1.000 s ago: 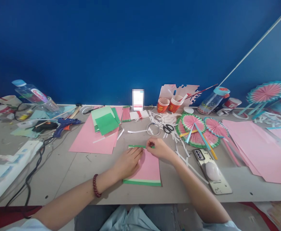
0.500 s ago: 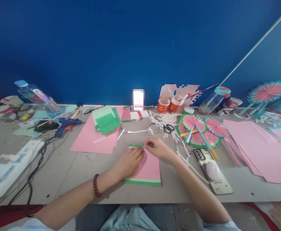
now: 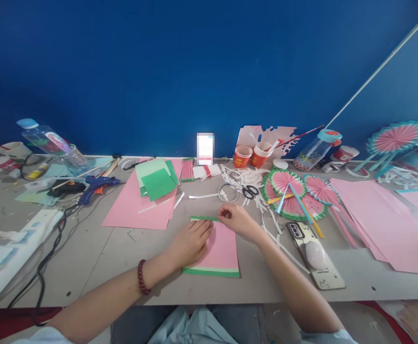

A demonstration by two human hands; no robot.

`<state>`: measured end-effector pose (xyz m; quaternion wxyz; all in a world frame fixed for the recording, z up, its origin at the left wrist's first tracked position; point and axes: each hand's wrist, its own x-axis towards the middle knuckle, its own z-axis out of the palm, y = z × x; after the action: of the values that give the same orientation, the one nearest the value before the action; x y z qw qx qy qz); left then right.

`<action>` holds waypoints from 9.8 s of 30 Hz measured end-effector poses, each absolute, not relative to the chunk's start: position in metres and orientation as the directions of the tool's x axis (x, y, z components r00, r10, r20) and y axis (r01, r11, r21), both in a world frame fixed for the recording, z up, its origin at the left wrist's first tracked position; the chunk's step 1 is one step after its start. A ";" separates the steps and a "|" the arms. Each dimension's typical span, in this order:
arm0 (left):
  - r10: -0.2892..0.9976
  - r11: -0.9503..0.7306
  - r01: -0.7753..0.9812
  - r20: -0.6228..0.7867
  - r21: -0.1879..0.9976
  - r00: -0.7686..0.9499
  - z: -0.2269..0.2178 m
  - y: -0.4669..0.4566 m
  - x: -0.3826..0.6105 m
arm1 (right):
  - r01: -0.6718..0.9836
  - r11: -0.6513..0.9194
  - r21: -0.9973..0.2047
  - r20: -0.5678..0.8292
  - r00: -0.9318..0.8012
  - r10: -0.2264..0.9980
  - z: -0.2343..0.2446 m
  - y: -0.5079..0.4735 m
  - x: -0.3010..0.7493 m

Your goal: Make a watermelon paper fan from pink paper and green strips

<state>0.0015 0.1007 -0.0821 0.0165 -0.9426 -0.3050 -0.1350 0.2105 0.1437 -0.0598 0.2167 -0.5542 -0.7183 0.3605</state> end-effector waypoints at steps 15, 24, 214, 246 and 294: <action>0.584 -0.805 0.591 0.241 0.050 0.775 -0.081 0.100 0.003 | 0.665 0.278 -0.693 0.014 -0.373 0.928 -0.062 0.137 0.200; 0.599 -0.797 0.601 0.200 0.059 0.775 -0.079 0.099 0.004 | 0.614 0.202 -0.763 -0.024 -0.339 0.940 -0.065 0.136 0.193; 0.663 -0.743 0.656 0.271 0.130 0.697 -0.073 0.092 -0.001 | 0.472 0.332 -0.817 0.247 -0.235 0.940 -0.068 0.130 0.193; 0.648 -0.758 0.640 0.266 0.128 0.714 -0.076 0.096 -0.005 | 0.629 0.604 -0.489 0.236 -0.572 0.786 -0.055 0.125 0.195; 0.758 -0.651 0.661 0.277 0.373 0.590 -0.080 0.116 -0.013 | 0.624 0.386 -0.679 0.279 -0.267 0.922 -0.062 0.135 0.196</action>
<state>-0.0130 0.1157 -0.0801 -0.1160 -0.8840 -0.4014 -0.2096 0.1964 0.1353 -0.0622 0.3315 -0.5064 -0.7637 0.2247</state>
